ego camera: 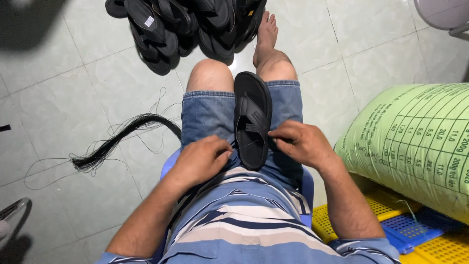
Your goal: The person sits on a blue plastic stool and sews a black flip-flop using a needle and black thread. They repeatedly pull the thread through the sole and strap, adjusting the slipper's position on their lap. At 01:38, the person briefly picks up a smartphone from a green sack before resuming sewing.
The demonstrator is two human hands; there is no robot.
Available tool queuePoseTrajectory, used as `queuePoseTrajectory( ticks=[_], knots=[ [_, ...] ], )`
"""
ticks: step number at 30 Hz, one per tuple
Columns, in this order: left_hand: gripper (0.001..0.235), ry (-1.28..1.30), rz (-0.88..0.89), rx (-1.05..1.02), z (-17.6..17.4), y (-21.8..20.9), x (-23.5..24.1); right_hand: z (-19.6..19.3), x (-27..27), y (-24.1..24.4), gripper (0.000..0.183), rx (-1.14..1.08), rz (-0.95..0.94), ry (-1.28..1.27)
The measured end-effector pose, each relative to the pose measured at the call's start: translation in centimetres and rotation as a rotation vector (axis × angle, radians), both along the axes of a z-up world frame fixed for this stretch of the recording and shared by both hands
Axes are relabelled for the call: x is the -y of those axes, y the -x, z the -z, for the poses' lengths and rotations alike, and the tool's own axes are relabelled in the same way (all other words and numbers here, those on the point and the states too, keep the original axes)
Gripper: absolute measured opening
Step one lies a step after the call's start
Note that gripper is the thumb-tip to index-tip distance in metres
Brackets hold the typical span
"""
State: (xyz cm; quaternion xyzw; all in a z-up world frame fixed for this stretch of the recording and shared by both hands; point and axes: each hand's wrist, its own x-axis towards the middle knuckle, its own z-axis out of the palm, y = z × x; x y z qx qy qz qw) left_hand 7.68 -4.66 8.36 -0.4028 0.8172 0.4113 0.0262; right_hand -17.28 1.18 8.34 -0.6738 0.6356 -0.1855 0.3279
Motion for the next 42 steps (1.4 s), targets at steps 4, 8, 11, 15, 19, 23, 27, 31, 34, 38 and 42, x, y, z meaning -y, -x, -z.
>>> queuePoseTrajectory(
  ticks=[4,8,11,15,19,23,27,31,34,38,42],
  knots=[
    [0.011,-0.306,-0.093,-0.579,0.4,0.4,-0.2,-2.4,1.3,-0.8,0.017,-0.095,-0.012,-0.123],
    [0.014,-0.930,-0.509,-0.864,3.6,3.2,-2.5,-2.1,1.6,-0.8,0.019,-0.169,-0.023,-0.204],
    [0.016,-0.606,-0.549,-0.693,5.7,4.1,-2.2,-1.8,1.5,-0.6,0.020,-0.190,-0.016,-0.221],
    [0.024,-0.127,-0.499,-0.363,6.0,4.3,-1.8,-1.6,1.4,-0.6,0.020,-0.210,-0.013,-0.234],
    [0.022,-0.014,-0.416,-0.351,6.7,4.9,-2.3,-1.7,1.4,-0.9,0.021,-0.201,-0.004,-0.230],
    [0.017,0.034,-0.342,-0.457,6.6,5.3,-2.6,-0.9,1.4,-1.0,0.022,-0.220,-0.031,-0.262],
    [0.030,0.136,-0.216,-0.475,5.8,4.9,-3.0,-1.3,1.2,-1.2,0.025,-0.256,-0.069,-0.289],
    [0.055,0.030,-0.039,-0.305,3.9,4.7,-1.6,-4.1,1.1,-0.4,0.028,-0.383,-0.150,-0.325],
    [0.054,-0.039,-0.115,-0.374,5.0,3.9,-0.8,-7.7,1.0,1.0,0.039,-0.412,-0.075,-0.423],
    [0.056,-0.140,-0.166,-0.449,4.0,3.4,-0.6,-7.6,0.4,1.0,0.040,-0.442,-0.045,-0.369],
    [0.042,0.130,-0.299,-0.462,2.7,3.3,-2.2,-6.6,0.4,0.5,0.039,-0.377,-0.069,-0.365]
  ],
)
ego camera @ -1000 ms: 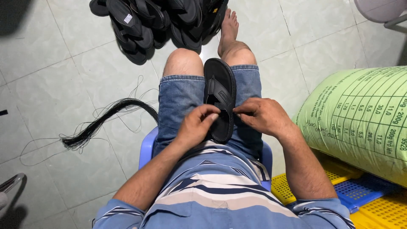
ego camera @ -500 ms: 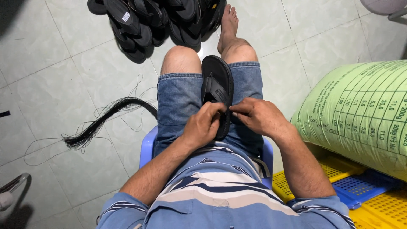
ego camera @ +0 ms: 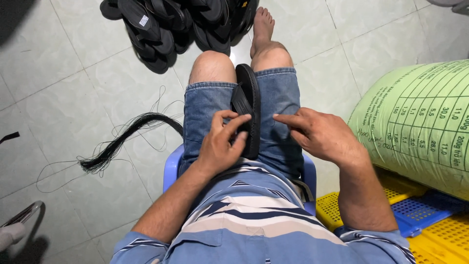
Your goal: The person sits on a blue plastic stool and sews a black flip-flop using a needle and black thread. They repeatedly pull the thread through the sole and strap, adjusting the slipper's position on their lap. At 01:38, the person briefly picks up a smartphone from a green sack before resuming sewing.
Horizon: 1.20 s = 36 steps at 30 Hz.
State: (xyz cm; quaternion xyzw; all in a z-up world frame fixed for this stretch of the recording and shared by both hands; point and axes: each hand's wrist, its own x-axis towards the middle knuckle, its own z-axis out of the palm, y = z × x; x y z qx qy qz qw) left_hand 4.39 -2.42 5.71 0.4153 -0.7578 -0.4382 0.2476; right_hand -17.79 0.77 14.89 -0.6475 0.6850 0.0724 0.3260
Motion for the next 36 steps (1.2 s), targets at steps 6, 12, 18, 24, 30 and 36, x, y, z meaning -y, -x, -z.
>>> queuePoseTrajectory(
  ticks=[6,12,18,24,30,36],
  knots=[
    [0.013,0.103,-0.020,0.077,1.1,1.7,-1.2,2.1,-0.6,0.1,0.072,0.221,0.019,-0.034],
    [0.007,0.059,-0.039,-0.150,0.9,0.2,-1.4,7.7,-1.8,-3.0,0.013,0.578,0.142,0.368],
    [0.006,0.199,-0.010,-0.033,1.0,-0.3,-3.0,5.0,-1.6,-3.1,0.026,0.034,-0.027,0.224],
    [0.008,0.101,-0.030,-0.099,1.2,-1.0,-2.9,9.6,-2.9,-0.9,0.016,1.075,0.810,0.013],
    [0.010,0.099,0.082,-0.016,0.7,-2.1,-2.4,4.5,-5.5,15.7,0.029,1.557,1.877,1.381],
    [0.033,-0.216,0.094,0.205,-0.2,-2.3,-1.1,7.5,-4.6,7.1,0.025,0.029,0.440,0.810]
  ],
)
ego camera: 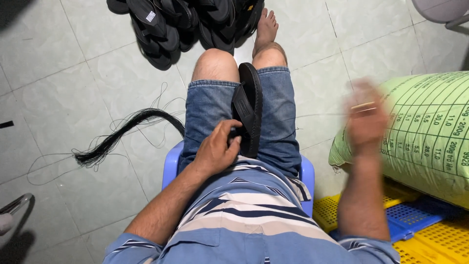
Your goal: The person sits on a blue plastic stool and sews a black flip-flop using a needle and black thread. They repeatedly pull the thread through the sole and strap, adjusting the slipper's position on their lap. At 01:38, the person briefly picks up a smartphone from a green sack before resuming sewing.
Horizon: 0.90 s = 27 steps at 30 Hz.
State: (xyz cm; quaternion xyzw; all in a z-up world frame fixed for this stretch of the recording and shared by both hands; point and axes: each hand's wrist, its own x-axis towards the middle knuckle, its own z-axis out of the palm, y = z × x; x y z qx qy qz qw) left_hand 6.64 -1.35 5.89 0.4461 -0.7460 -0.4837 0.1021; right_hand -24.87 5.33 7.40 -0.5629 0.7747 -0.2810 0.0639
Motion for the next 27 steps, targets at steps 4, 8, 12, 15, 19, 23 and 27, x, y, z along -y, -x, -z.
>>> queuePoseTrajectory(
  ticks=[4,8,12,15,19,23,27],
  knots=[
    [0.025,0.269,-0.013,-0.045,2.6,-0.6,-0.3,1.3,1.0,-9.1,0.048,0.110,-0.494,-0.158],
    [0.017,0.058,0.086,-0.109,0.6,-1.1,1.0,2.7,2.3,-10.6,0.013,0.234,-0.439,-0.090],
    [0.013,-0.275,0.079,-0.869,-2.0,-3.9,2.0,3.3,2.9,-10.3,0.007,0.449,-0.375,-0.165],
    [0.030,-0.710,-0.184,-1.203,0.5,-5.3,1.4,2.6,3.0,-10.4,0.006,0.473,-0.404,-0.171],
    [0.031,-0.521,-0.244,-0.648,2.8,-1.7,1.3,2.0,3.2,-10.3,0.008,0.504,-0.419,-0.175],
    [0.041,-0.509,-0.223,-0.330,4.6,0.7,1.0,2.8,3.4,-10.2,0.007,0.523,-0.446,-0.161],
    [0.033,-0.532,-0.232,-0.254,10.1,1.1,1.7,4.3,3.1,-9.8,0.006,0.487,-0.448,-0.154]
  ],
)
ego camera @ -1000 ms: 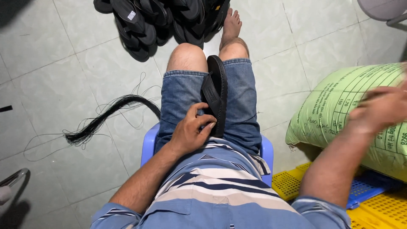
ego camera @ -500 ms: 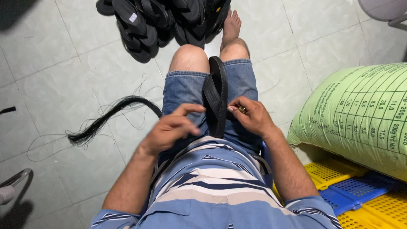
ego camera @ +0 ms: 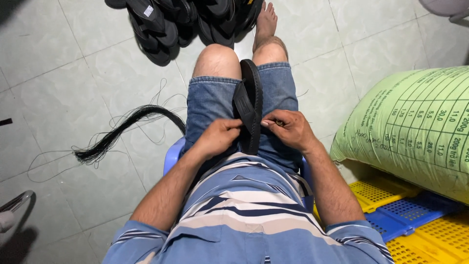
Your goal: The person sits on a blue plastic stool and sews a black flip-flop using a needle and black thread. They repeatedly pull the thread through the sole and strap, adjusting the slipper's position on their lap. At 01:38, the person briefly picks up a smartphone from a green sack before resuming sewing.
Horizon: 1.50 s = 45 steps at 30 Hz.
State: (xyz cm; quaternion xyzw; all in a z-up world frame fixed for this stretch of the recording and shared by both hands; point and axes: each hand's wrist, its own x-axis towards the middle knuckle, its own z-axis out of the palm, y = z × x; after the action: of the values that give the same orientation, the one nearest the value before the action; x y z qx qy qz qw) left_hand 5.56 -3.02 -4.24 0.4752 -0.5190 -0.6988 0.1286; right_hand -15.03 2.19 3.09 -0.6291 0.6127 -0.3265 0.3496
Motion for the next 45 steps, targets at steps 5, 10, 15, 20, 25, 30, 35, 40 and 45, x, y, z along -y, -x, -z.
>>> queuePoseTrajectory(
  ticks=[5,10,15,20,25,30,35,40,45],
  knots=[
    [0.036,-0.048,0.077,-0.011,-4.1,-1.1,-0.2,-2.1,0.0,0.1,0.011,0.030,-0.012,-0.032],
    [0.034,-0.136,-0.027,-0.120,-10.0,-6.2,0.5,-5.6,-0.6,2.1,0.035,0.016,0.001,-0.150],
    [0.015,1.215,-0.115,0.800,-8.6,-11.0,1.4,-7.1,-1.0,1.4,0.028,-0.225,-0.143,-0.008],
    [0.024,1.055,0.057,0.150,-8.6,-3.8,-0.3,-7.1,0.1,0.3,0.030,-0.305,-0.251,-0.080],
    [0.039,0.578,-0.035,0.071,-7.4,-0.1,-1.9,-5.8,0.6,0.5,0.031,-0.389,-0.248,-0.155],
    [0.016,0.459,-0.175,0.086,-6.3,1.3,-2.5,-5.9,0.7,0.4,0.033,-0.471,-0.254,-0.190],
    [0.008,0.639,-0.215,0.045,-6.2,2.4,-3.0,-6.4,0.8,-1.0,0.032,-0.703,-0.284,-0.205],
    [0.009,0.806,-0.128,0.059,-6.6,2.1,-2.4,-6.4,1.1,-1.5,0.025,-0.782,-0.285,-0.161],
    [0.016,0.811,0.326,0.416,-10.7,-2.3,-0.1,-7.9,1.5,-1.6,0.025,-0.597,-0.242,-0.237]
  ],
)
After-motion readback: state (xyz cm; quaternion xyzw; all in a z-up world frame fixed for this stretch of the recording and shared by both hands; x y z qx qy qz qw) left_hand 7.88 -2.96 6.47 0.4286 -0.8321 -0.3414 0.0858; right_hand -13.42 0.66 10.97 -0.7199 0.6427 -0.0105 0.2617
